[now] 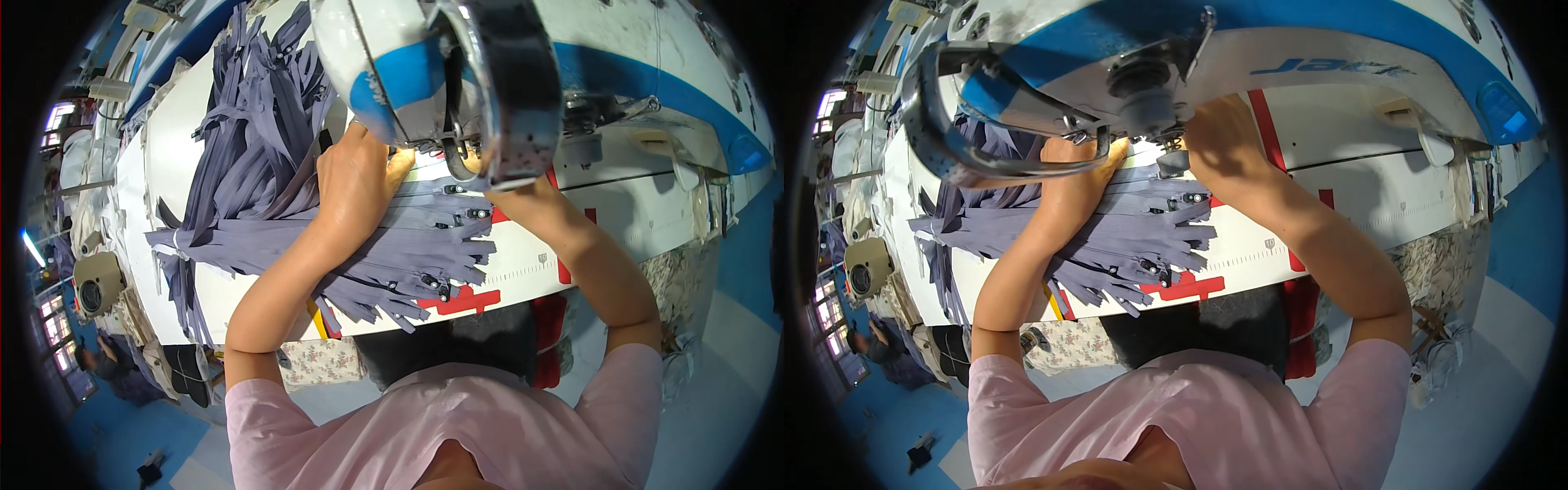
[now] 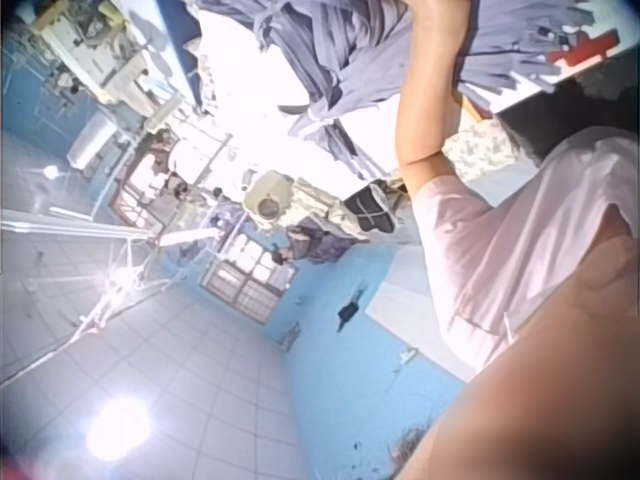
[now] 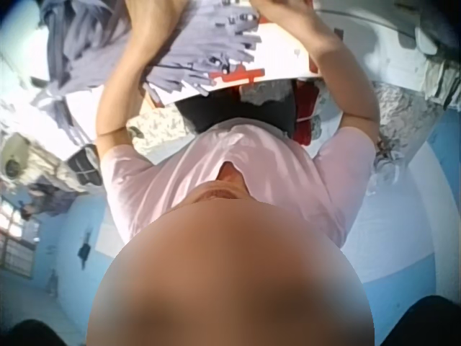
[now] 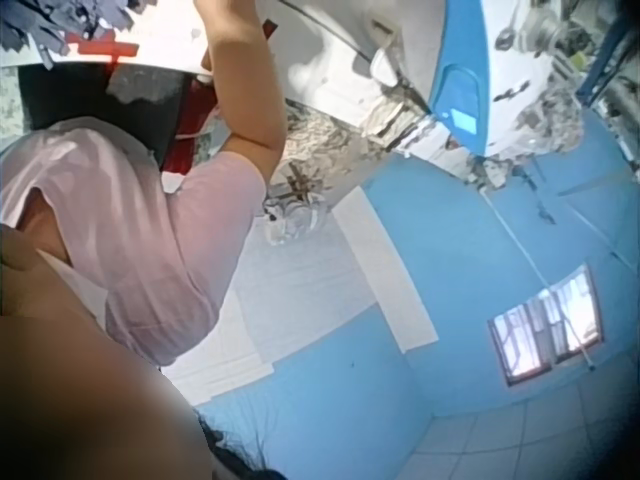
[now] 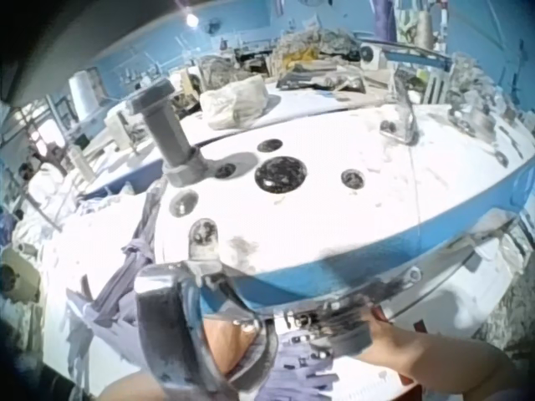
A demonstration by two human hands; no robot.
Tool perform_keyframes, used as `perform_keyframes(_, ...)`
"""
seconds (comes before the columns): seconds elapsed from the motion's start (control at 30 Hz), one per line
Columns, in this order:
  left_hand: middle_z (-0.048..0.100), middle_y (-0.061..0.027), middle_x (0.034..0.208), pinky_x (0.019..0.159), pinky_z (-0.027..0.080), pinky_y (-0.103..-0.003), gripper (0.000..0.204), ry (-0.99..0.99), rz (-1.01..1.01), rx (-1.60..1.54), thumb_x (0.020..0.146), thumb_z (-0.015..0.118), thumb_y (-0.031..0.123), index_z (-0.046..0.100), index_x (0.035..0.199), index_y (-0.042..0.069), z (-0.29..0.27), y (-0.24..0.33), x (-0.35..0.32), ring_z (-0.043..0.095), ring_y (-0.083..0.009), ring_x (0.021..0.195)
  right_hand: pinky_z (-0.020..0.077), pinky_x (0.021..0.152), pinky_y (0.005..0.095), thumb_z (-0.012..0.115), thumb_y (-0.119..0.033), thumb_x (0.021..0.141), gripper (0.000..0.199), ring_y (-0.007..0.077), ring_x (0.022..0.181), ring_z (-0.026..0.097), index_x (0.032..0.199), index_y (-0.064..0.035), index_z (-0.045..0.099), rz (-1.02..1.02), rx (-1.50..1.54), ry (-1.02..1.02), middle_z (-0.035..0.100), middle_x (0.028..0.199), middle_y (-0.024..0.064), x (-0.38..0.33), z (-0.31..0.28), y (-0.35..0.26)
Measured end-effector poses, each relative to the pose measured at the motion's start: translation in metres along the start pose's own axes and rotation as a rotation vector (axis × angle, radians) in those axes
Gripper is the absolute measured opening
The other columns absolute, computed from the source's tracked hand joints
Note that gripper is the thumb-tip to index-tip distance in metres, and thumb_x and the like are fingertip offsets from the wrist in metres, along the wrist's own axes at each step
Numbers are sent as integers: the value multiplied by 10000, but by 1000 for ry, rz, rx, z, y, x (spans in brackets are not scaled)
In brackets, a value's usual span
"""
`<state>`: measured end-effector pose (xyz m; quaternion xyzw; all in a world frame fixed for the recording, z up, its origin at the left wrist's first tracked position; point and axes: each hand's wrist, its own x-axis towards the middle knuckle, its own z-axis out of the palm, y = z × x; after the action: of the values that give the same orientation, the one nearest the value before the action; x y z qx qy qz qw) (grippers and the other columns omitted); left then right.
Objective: Sewing small fabric tabs onto a collection of zippers using an industrial sewing machine.
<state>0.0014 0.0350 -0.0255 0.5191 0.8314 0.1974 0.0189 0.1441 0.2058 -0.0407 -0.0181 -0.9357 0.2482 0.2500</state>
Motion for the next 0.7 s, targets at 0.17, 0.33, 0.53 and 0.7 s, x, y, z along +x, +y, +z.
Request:
perform_keyframes(0.17, 616, -187, 842, 614, 510, -478, 296, 19, 47, -75, 800, 776, 187, 602, 928, -15, 3, -6, 1, 645, -402, 733, 487, 682, 500, 551, 71, 728, 264, 397, 753, 631, 938, -28, 677, -44, -13, 16, 674, 815, 177, -2, 0, -1)
perform_keyframes(0.33, 611, -188, 829, 618, 499, -486, 284, -1, 52, -196, 800, 769, 186, 601, 885, -25, 2, -12, 1, 638, -410, 730, 440, 842, 488, 553, 28, 767, 321, 369, 918, 599, 1049, -51, 683, -8, 155, 68, 670, 974, 152, -12, -6, -5)
perform_keyframes(0.53, 606, -188, 858, 618, 498, -487, 300, 24, 73, -95, 798, 775, 189, 592, 900, -26, 2, -12, -1, 636, -407, 740, 485, 805, 383, 673, 28, 832, 274, 287, 952, 600, 1057, -83, 565, -92, -9, 112, 581, 1025, 151, -11, 0, 0)
perform_keyframes(0.7, 611, -189, 871, 622, 505, -482, 303, 30, 72, -117, 797, 774, 184, 597, 929, -23, 4, -8, 0, 642, -403, 749, 456, 850, 500, 533, -6, 833, 298, 406, 936, 609, 1084, -66, 682, 28, 95, 136, 684, 1008, 178, -2, -3, -10)
